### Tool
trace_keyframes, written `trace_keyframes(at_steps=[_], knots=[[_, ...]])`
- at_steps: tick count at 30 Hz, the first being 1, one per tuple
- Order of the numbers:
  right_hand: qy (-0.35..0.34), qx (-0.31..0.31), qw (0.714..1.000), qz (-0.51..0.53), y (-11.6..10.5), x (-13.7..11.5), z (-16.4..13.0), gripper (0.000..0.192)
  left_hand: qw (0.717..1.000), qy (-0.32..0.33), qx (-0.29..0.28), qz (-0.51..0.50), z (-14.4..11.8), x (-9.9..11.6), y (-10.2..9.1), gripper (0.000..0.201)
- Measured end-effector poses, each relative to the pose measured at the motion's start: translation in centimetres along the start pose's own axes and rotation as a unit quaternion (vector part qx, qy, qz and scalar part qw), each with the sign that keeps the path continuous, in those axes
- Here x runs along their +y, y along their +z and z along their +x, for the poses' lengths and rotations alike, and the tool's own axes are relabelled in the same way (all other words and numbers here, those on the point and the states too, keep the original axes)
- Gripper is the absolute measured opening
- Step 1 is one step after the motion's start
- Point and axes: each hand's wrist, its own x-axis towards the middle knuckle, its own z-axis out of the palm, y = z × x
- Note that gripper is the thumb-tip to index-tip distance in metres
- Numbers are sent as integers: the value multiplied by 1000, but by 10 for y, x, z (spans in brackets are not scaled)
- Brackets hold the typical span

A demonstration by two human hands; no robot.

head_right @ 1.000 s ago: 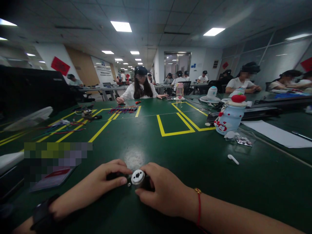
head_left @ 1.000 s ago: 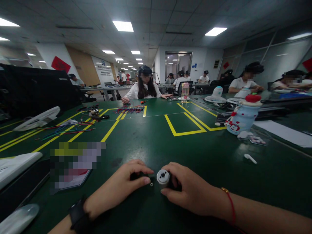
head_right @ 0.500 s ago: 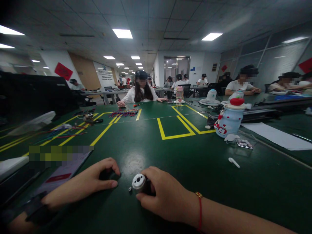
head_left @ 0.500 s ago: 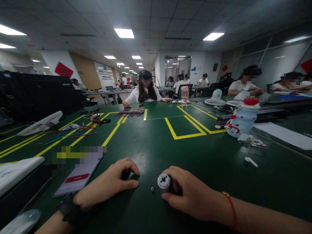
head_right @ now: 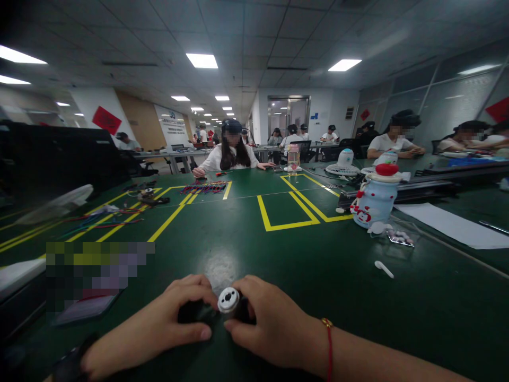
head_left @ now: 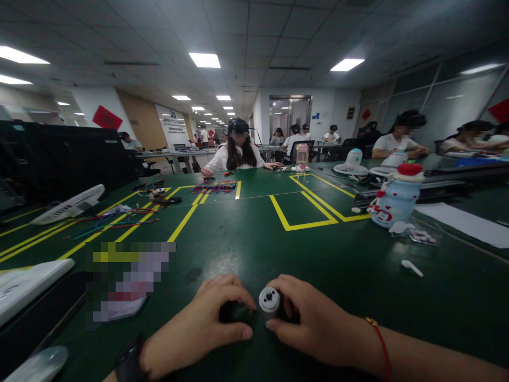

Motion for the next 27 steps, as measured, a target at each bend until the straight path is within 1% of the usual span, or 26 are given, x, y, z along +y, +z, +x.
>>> trace_keyframes(at_steps=[2, 4, 7, 9, 12, 16, 19, 24, 27], knots=[[0, 0, 1000, -2, 0, 0, 0, 21, 999, 15, 21, -28, 3, 2, 4, 8], [1, 1, 1000, -7, 0, 1, 0, 21, 996, 25, 63, -62, 4, 4, 3, 11], [2, 1, 1000, -7, 0, 1, 2, 21, 982, 36, 157, -100, 6, 10, 2, 13], [-1, -2, 1000, -2, 0, 1, 2, 20, 975, 52, 183, -111, 7, 16, 4, 13], [-10, -1, 1000, 0, 1, 1, 2, 19, 977, 75, 165, -116, 10, 25, 12, 12], [-23, 8, 1000, -7, 1, 3, 2, 18, 978, 75, 162, -108, 14, 32, 19, 12], [-29, 10, 1000, -8, 2, 4, 2, 18, 978, 74, 164, -107, 15, 33, 19, 12], [-27, 12, 999, -11, 2, 3, 1, 18, 978, 77, 131, -140, 12, 37, 18, 17], [-28, 12, 999, -11, 2, 2, 2, 18, 977, 73, 139, -147, 12, 37, 19, 17]])
